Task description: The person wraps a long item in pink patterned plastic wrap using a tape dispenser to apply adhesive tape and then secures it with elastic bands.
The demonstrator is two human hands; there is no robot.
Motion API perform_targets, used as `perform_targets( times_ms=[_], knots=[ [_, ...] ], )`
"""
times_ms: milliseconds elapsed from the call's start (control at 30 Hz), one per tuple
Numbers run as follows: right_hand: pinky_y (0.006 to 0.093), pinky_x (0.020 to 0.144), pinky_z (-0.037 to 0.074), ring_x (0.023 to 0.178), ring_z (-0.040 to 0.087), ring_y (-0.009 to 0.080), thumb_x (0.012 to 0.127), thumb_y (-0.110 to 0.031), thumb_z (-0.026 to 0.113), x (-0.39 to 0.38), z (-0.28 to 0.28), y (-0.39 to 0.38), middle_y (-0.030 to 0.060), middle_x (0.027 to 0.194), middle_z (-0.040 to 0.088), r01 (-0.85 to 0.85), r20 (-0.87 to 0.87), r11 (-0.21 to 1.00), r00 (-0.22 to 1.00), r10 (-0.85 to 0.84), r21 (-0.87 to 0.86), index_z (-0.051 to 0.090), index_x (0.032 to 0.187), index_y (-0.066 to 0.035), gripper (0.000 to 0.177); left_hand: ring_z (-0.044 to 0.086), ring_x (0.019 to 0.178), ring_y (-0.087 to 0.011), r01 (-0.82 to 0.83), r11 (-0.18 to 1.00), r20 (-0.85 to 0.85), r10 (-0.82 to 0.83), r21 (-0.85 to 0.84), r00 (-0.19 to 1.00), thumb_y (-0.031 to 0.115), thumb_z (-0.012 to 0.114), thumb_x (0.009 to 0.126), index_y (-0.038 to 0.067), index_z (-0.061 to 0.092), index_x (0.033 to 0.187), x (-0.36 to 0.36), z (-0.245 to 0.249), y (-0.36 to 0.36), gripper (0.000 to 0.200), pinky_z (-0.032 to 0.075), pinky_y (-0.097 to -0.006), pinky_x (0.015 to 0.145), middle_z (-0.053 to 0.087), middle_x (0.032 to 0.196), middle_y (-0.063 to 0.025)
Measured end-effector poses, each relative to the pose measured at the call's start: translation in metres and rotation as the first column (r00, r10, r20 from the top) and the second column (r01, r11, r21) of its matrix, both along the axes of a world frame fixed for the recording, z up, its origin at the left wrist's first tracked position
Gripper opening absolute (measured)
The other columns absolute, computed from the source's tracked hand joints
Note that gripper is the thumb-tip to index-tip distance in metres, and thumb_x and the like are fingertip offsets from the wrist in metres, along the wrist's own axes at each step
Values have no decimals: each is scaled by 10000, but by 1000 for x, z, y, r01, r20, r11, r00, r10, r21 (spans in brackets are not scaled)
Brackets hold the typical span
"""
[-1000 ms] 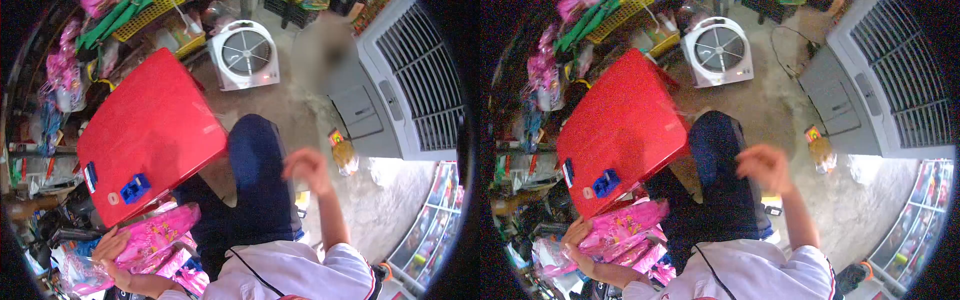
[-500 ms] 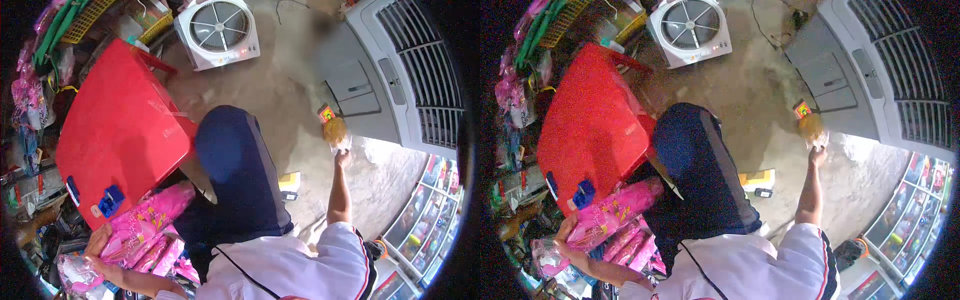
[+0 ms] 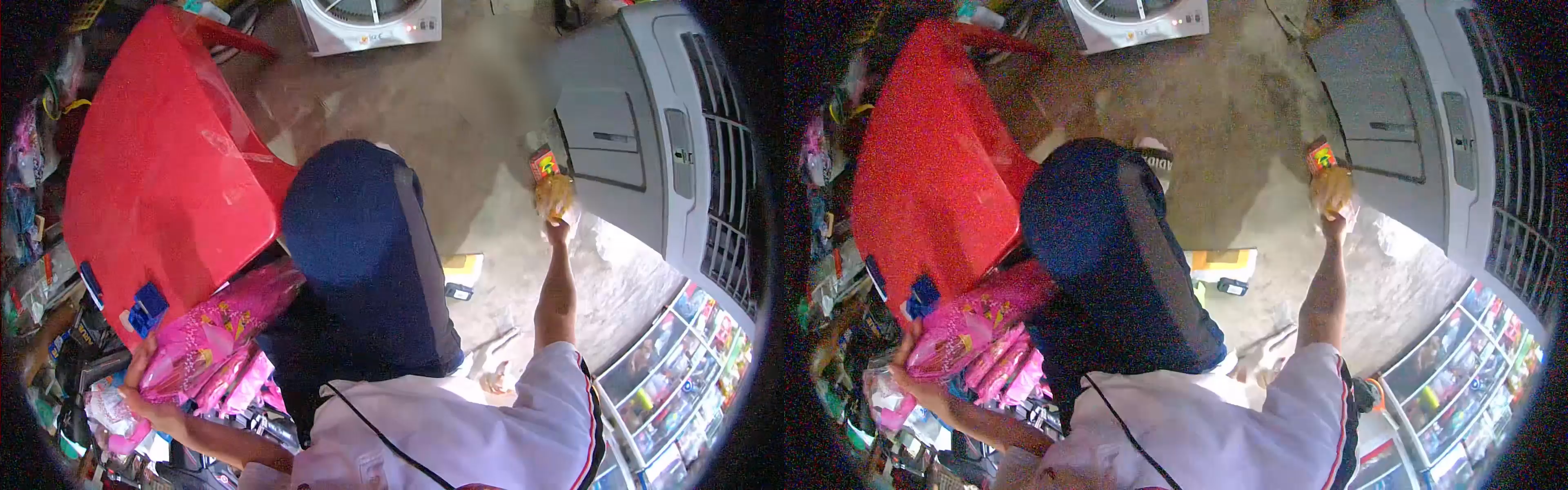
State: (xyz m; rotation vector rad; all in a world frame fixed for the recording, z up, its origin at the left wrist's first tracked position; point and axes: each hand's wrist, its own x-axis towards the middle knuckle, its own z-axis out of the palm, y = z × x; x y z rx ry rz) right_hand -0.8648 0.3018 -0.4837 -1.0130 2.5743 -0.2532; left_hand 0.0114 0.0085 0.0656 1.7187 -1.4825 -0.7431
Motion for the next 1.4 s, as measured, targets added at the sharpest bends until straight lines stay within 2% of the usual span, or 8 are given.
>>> perform_targets(
  times_ms=[300, 400, 500, 600, 800, 900, 1200, 1400],
  knots=[
    [414, 843, 580, 983, 742, 318, 964, -348, 628, -13, -17, -32, 178, 991, 772, -262, -124, 965, 957, 264, 31, 792, 1033, -81, 321, 642, 1220, -387, -96, 995, 15, 97, -26, 995, 449, 157, 1128, -23, 691, 1213, -12, 0, 0, 717, 425, -539, 1150, 714, 1201, -278],
    [416, 804, 542, 903, 707, 270, 953, -198, 497, -61, -86, -19, 119, 977, 755, -563, 16, 407, 599, 801, 720, 721, 1175, -118, 326, 639, 1226, -397, -42, 998, 23, 43, -36, 999, 443, 145, 1128, -29, 689, 1222, 2, -1, 2, 726, 428, -542, 1149, 705, 1220, -286],
    [433, 833, 582, 977, 734, 296, 918, -128, 535, -74, -93, -15, 167, 956, 744, -597, 49, 522, 685, 727, 610, 706, 846, -70, 194, 630, 1242, -406, -14, 1000, 66, 15, -16, 998, 440, 129, 1126, -31, 685, 1239, 13, 2, 5, 737, 427, -544, 1150, 696, 1236, -294],
    [430, 651, 509, 798, 681, 287, 955, -196, 497, -50, -86, -12, 98, 920, 735, -490, -222, 744, 746, 627, 454, 706, 1037, -117, 238, 622, 1255, -414, -29, 1000, 56, 29, 3, 998, 440, 120, 1124, -33, 683, 1250, 22, 4, 10, 746, 418, -552, 1155, 692, 1240, -300],
    [485, 836, 580, 916, 724, 363, 915, -151, 562, -7, -23, -43, 180, 924, 741, -293, -196, 928, 920, 339, 231, 658, 946, -64, 133, 605, 1277, -442, -13, 1000, 42, 12, 25, 999, 460, 138, 1117, -35, 684, 1252, 17, 3, 6, 748, 382, -582, 1175, 683, 1255, -305],
    [491, 836, 577, 913, 713, 403, 924, -178, 558, -57, -92, -12, 198, 905, 736, -519, -25, 737, 811, 585, 432, 683, 937, -62, 172, 602, 1279, -453, 5, 1000, 20, -6, 26, 1000, 469, 140, 1115, -35, 684, 1251, 16, 4, 6, 754, 372, -586, 1180, 680, 1260, -307],
    [464, 661, 573, 772, 744, 302, 932, -285, 608, 2, -6, -35, 113, 841, 764, -236, -345, 946, 889, 302, 221, 767, 912, -125, 226, 606, 1280, -435, -99, 994, 11, 99, 43, 995, 492, 128, 1111, -37, 687, 1245, 4, 1, 9, 781, 391, -559, 1177, 687, 1245, -306],
    [428, 843, 602, 923, 755, 331, 842, -372, 677, 60, 81, -82, 101, 978, 788, 409, -288, 882, 896, -339, 232, 824, 936, -178, 260, 555, 1336, -418, 17, 990, 52, -24, 141, 998, 696, 195, 1044, -53, 627, 1356, 25, 3, 8, 919, 460, -554, 1118, 613, 1405, -255]
  ],
)
